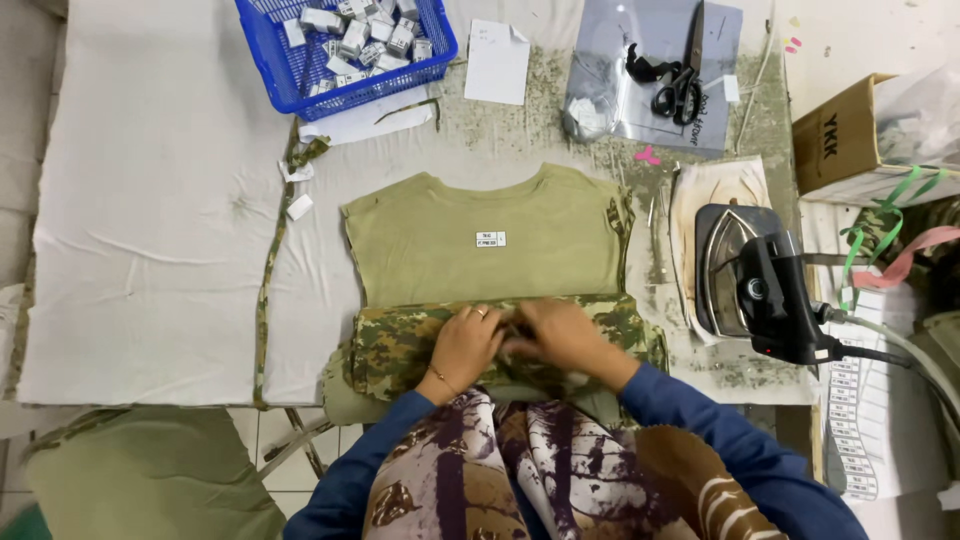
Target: The person irons a green t-shirt on a table, repeatedly placing small white labels on the garment and pressing them with an iron. The person handles the t-shirt and the iron throughout the process.
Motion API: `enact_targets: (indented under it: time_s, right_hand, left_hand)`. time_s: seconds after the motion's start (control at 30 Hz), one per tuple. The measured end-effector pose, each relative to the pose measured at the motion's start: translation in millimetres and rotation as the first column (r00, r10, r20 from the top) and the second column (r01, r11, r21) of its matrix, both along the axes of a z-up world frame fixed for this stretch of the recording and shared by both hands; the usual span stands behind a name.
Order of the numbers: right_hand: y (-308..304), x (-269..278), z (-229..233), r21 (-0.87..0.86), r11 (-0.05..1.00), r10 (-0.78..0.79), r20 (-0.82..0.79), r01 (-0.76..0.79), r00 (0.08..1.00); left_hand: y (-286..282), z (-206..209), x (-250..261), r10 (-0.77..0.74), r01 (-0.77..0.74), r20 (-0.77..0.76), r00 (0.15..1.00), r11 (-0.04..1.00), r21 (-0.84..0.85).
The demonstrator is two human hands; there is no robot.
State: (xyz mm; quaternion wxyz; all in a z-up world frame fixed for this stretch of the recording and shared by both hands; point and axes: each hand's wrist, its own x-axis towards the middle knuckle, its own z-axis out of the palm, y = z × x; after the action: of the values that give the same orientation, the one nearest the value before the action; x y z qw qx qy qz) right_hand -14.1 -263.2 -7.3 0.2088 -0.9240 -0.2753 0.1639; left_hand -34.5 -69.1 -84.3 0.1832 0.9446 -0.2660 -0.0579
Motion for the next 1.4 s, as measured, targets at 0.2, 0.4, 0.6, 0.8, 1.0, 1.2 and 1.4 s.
enact_targets:
  time_s: [0.2,0.4,0.6,0.8,1.0,1.2,1.4]
  right_hand:
    - [-18.7,8.1,-31.8,0.213,0.947,-0.167,-0.308,0.239,0.937]
    - [-7.0,-25.6,-63.1,-0.102,0.995,0.049,0.346,-0.015,0.937]
    - [-49.5,-23.6,-29.2,-0.397,0.918,0.133,0.331,0.01,0.934]
    - [-74.5,95.6,34.3,-0.293,0.899,-0.366,-0.095,0.326,0.926]
    - [-87.4,164.7,-45.6,-0.157,0.785,-0.619,-0.163,0.599,0.769]
    - [-86.2,147.2,-92.6,-0.258,0.841,-0.24,0.609,0.476,0.755]
    - [-82.0,163.8,-107.3,-0.201,0.784,-0.429,0.507,0.587,0.747]
  left_hand:
    - [13.4,65.8,7.1,-0.065,0.045,-0.176,0.982,0.992,-0.115]
    - [10.8,46.8,-3.2,-0.088,0.078,0.105,0.991,0.992,0.1]
    - [51.8,30.0,16.6,0.06,-0.043,-0.064,0.996,0.969,0.242]
    - [103.1,102.5,108.6,0.476,-0.446,-0.14,0.868,0.872,0.202]
    - [97.7,41.4,170.0,0.617,-0.605,-0.318,0.72,0.782,0.149]
    - [103.6,6.3,164.4,0.527,-0.524,0.059,0.848,0.85,-0.056]
    - [108.8,-17.8,178.1,0.502,-0.57,0.3,0.811,0.794,0.212]
